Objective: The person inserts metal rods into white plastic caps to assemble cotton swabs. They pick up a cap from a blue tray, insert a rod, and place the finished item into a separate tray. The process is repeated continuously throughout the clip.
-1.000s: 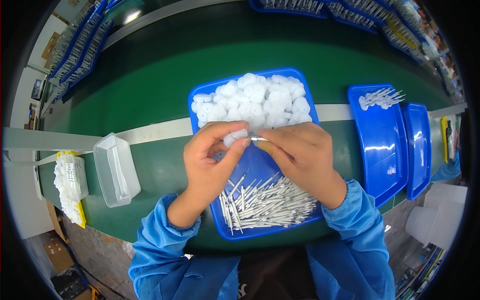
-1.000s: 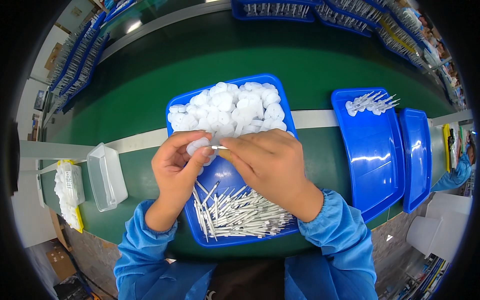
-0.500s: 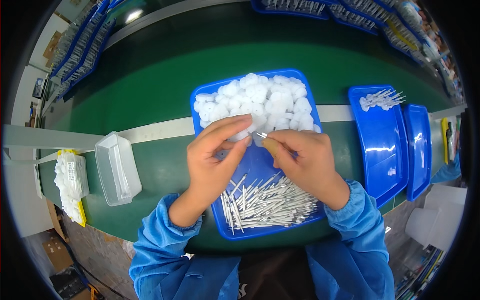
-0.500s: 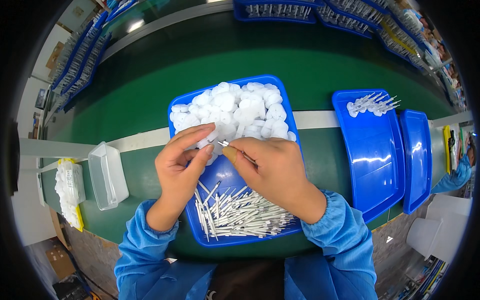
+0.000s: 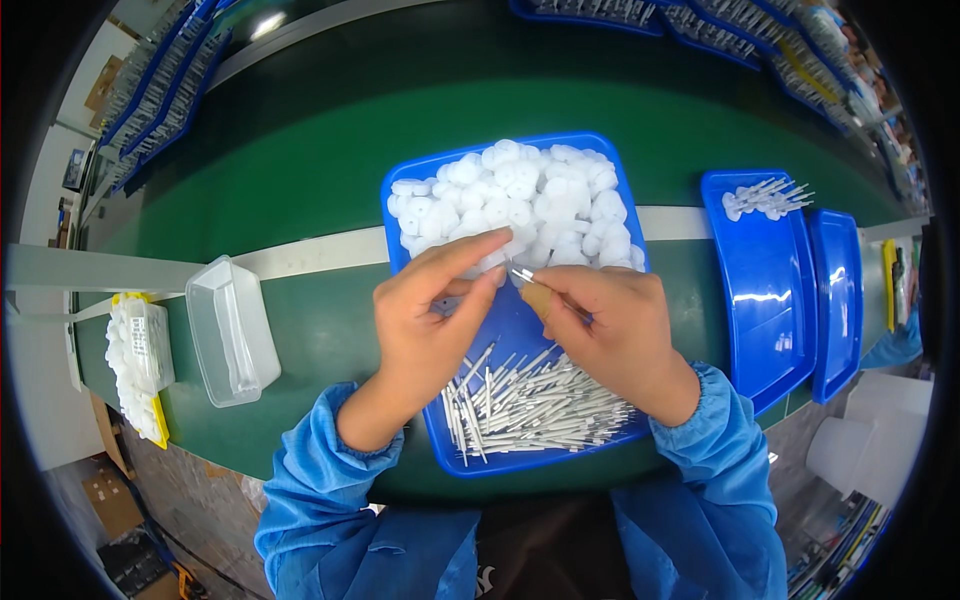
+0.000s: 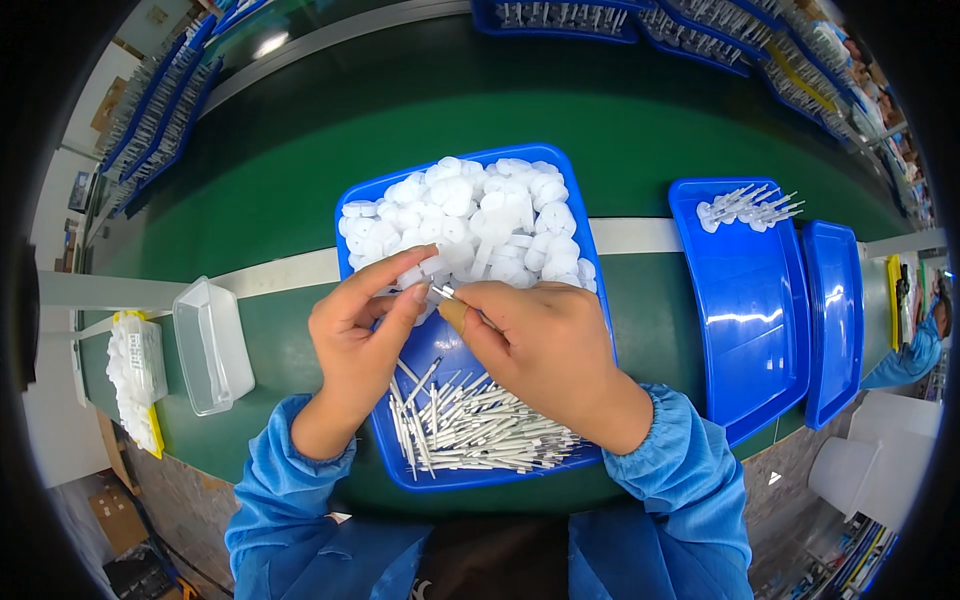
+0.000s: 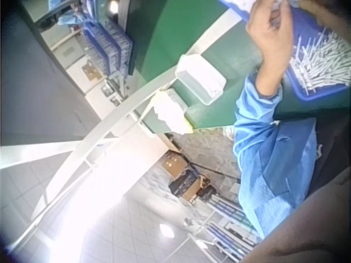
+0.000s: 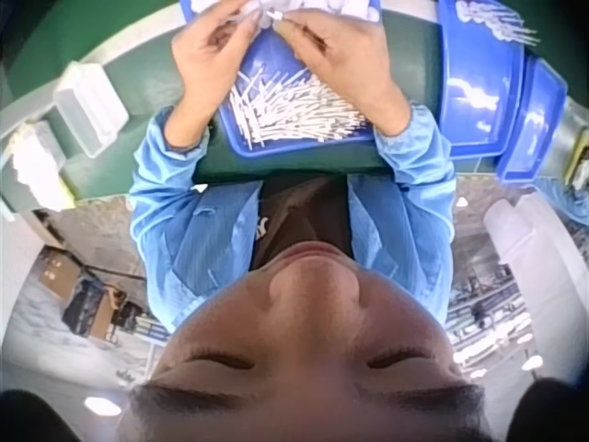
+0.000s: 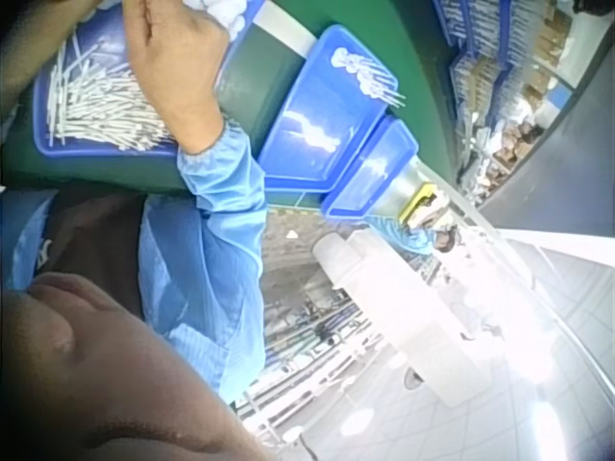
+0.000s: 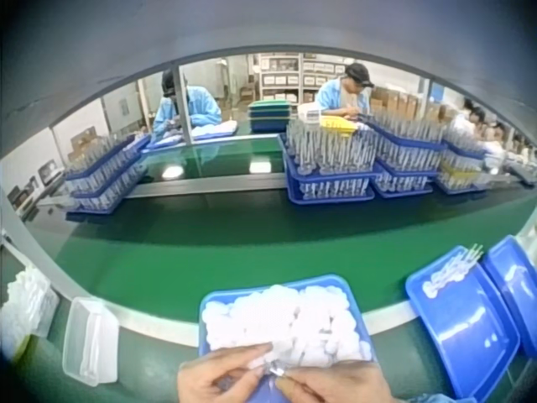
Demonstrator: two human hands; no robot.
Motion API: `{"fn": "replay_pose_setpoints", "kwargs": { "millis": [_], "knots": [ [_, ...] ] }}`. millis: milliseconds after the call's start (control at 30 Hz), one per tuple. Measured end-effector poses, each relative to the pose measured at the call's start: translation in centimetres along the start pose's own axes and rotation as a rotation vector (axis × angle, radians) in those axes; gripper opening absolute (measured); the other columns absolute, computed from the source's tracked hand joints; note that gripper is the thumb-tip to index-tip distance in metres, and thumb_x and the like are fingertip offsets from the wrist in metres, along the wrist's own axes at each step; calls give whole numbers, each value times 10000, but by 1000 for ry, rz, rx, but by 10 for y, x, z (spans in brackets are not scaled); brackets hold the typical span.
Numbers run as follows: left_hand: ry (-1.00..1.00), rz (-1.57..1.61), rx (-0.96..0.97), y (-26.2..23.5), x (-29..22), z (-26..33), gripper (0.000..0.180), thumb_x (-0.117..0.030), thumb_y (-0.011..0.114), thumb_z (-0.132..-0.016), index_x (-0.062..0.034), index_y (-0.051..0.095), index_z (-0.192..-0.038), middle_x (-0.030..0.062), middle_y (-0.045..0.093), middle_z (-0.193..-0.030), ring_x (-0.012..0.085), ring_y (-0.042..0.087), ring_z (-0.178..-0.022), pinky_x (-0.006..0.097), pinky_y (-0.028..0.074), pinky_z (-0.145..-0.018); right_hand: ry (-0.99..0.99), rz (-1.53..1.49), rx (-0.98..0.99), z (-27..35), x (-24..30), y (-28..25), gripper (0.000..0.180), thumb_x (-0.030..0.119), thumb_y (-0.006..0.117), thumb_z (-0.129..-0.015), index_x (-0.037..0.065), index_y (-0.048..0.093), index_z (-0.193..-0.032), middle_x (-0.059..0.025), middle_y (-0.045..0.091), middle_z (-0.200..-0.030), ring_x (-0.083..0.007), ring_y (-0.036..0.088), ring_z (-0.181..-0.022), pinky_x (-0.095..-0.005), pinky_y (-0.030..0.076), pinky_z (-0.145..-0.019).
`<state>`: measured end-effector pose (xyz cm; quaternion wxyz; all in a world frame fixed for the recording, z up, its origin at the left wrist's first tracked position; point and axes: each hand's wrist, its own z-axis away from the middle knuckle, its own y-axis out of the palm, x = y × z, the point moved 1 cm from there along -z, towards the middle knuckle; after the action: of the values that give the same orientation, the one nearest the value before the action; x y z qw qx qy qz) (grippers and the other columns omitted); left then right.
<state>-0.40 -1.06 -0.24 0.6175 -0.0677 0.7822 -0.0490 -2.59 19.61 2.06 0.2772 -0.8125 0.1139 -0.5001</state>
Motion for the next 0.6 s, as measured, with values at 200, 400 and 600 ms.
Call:
{"fn": "replay_pose_setpoints", "kwargs": {
  "millis": [200,400,600],
  "knots": [
    [-37,42,-20,1,-3,0,331,57,716,-1046,48,723,-1377,167,766,-1366,182,770,-1108,297,672,-887,3,-7,1,0,-2,-3,125,105,872,-913,50,825,-1014,-112,731,-697,-253,706,-556,-369,538,-529],
    [-13,171,-17,8,3,-3,332,81,741,-1006,-8,783,-1323,125,811,-1286,153,807,-993,280,678,-847,33,-17,5,-1,-3,-2,110,111,862,-931,51,827,-1017,-112,734,-700,-250,707,-559,-365,538,-534],
    [4,67,-7,7,3,0,371,90,759,-983,-36,786,-1331,130,818,-1245,174,820,-980,281,676,-845,73,-79,9,-3,-3,-2,106,117,860,-938,51,825,-1014,-109,756,-731,-250,717,-570,-354,548,-539]
  ]
}}
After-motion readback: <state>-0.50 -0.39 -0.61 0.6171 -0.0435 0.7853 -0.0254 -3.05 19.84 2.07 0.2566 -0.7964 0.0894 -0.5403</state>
